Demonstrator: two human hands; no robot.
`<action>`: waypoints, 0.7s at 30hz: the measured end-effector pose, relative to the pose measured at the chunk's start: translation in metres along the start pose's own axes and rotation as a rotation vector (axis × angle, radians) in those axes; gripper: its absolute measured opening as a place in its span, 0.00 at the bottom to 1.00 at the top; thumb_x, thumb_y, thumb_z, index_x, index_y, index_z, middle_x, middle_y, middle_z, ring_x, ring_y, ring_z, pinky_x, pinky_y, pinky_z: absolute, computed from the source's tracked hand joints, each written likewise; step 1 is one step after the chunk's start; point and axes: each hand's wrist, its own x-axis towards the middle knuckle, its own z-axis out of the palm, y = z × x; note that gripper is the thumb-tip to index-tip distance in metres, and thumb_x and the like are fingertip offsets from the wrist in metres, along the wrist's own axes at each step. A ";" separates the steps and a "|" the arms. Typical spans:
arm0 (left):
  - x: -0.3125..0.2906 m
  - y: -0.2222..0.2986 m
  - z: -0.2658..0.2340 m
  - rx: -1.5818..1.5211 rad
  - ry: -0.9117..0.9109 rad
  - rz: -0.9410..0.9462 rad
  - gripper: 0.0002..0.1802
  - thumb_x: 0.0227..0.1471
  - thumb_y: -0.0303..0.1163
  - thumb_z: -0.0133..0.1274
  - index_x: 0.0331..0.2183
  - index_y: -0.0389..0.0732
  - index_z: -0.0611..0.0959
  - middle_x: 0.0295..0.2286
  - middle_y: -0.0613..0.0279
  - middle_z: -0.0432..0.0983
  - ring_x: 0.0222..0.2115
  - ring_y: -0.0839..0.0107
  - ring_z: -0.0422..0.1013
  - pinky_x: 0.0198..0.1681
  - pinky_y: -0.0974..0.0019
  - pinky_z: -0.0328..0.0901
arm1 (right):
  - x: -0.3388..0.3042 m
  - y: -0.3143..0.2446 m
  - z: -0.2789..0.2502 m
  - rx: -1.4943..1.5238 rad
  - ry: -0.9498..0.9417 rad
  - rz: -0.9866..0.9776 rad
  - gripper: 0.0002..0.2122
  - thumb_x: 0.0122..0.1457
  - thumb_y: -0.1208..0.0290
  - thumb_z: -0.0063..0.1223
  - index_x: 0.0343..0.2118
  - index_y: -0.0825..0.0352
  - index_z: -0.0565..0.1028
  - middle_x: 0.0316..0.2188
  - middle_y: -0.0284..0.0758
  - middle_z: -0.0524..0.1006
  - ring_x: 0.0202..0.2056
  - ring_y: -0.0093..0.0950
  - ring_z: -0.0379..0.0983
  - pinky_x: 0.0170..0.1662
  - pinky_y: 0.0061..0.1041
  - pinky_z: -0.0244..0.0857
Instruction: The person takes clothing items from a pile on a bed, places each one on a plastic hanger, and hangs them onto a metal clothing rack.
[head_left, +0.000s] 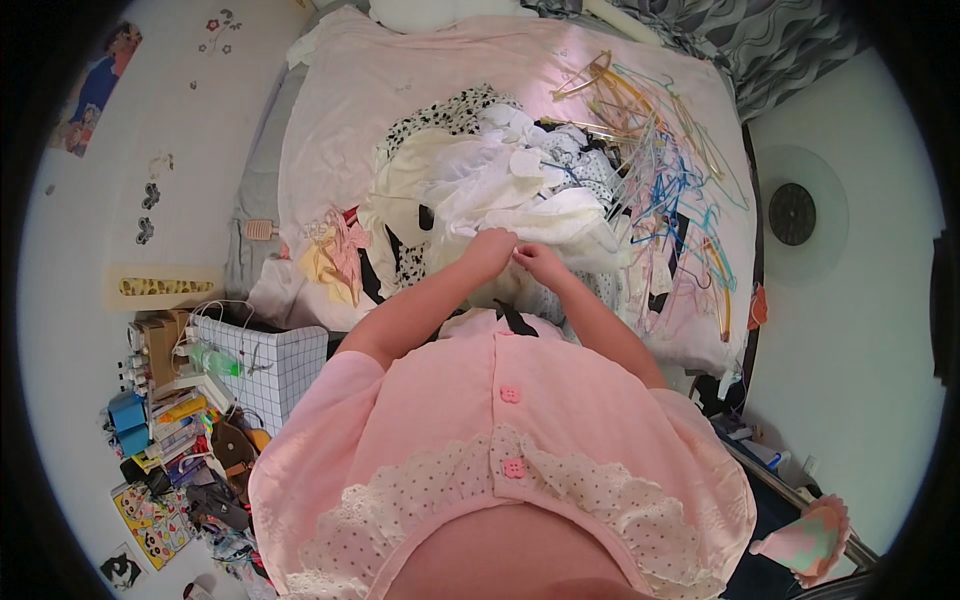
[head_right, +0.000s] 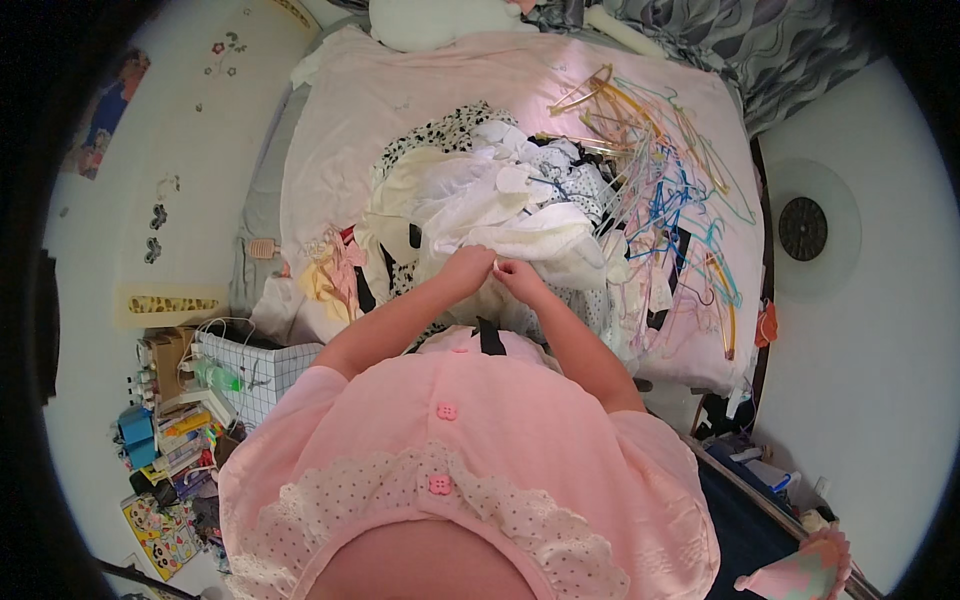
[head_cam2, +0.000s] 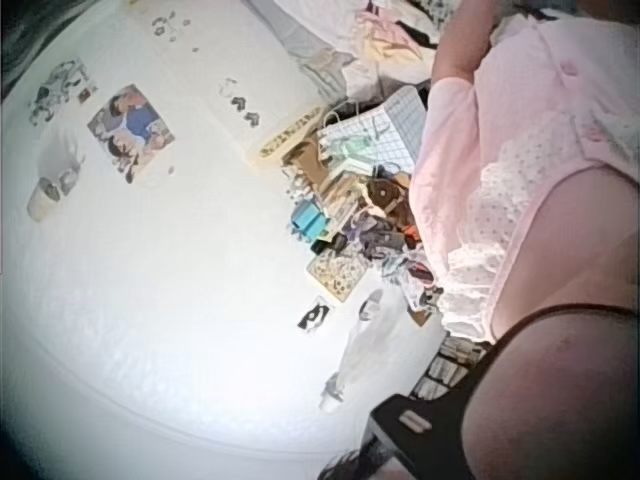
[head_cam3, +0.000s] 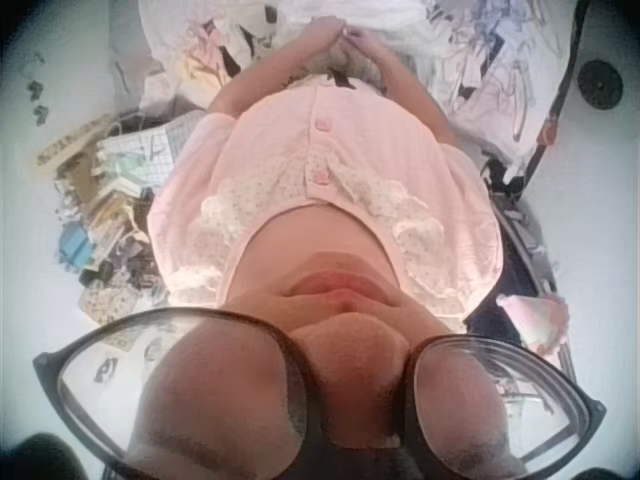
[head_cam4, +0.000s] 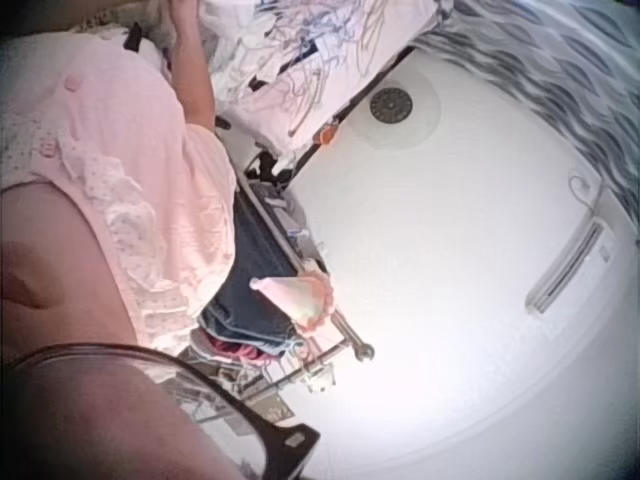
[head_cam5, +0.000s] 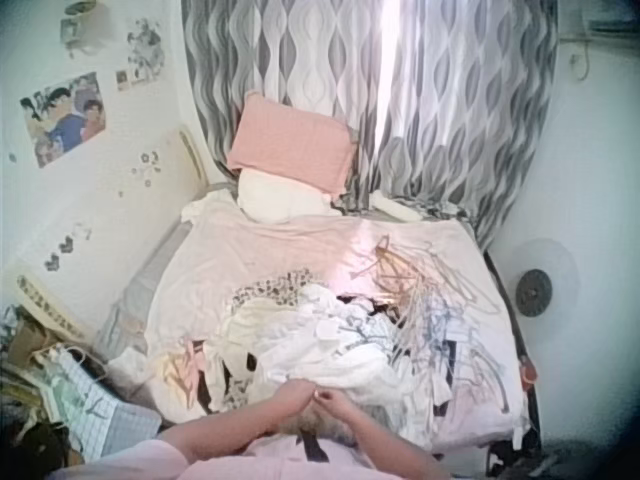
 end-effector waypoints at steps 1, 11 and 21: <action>-0.001 0.001 -0.001 0.068 -0.002 0.021 0.05 0.38 0.28 0.48 0.22 0.40 0.77 0.24 0.55 0.73 0.27 0.56 0.70 0.29 0.58 0.64 | -0.001 -0.001 0.000 -0.001 -0.003 0.000 0.11 0.55 0.66 0.47 0.30 0.70 0.74 0.22 0.27 0.71 0.25 0.18 0.62 0.30 0.20 0.58; -0.003 0.010 -0.019 0.260 -0.023 0.108 0.05 0.38 0.31 0.50 0.22 0.49 0.79 0.22 0.63 0.72 0.28 0.67 0.69 0.36 0.60 0.57 | 0.004 -0.010 0.005 -0.329 0.083 -0.077 0.09 0.51 0.68 0.50 0.27 0.70 0.74 0.20 0.38 0.74 0.22 0.22 0.66 0.28 0.25 0.61; -0.008 0.008 -0.018 0.216 0.002 0.054 0.03 0.36 0.28 0.50 0.21 0.46 0.77 0.24 0.64 0.69 0.28 0.66 0.68 0.34 0.60 0.57 | -0.002 -0.012 0.006 -0.326 0.124 -0.094 0.12 0.50 0.65 0.52 0.22 0.71 0.71 0.16 0.37 0.70 0.18 0.23 0.61 0.24 0.26 0.58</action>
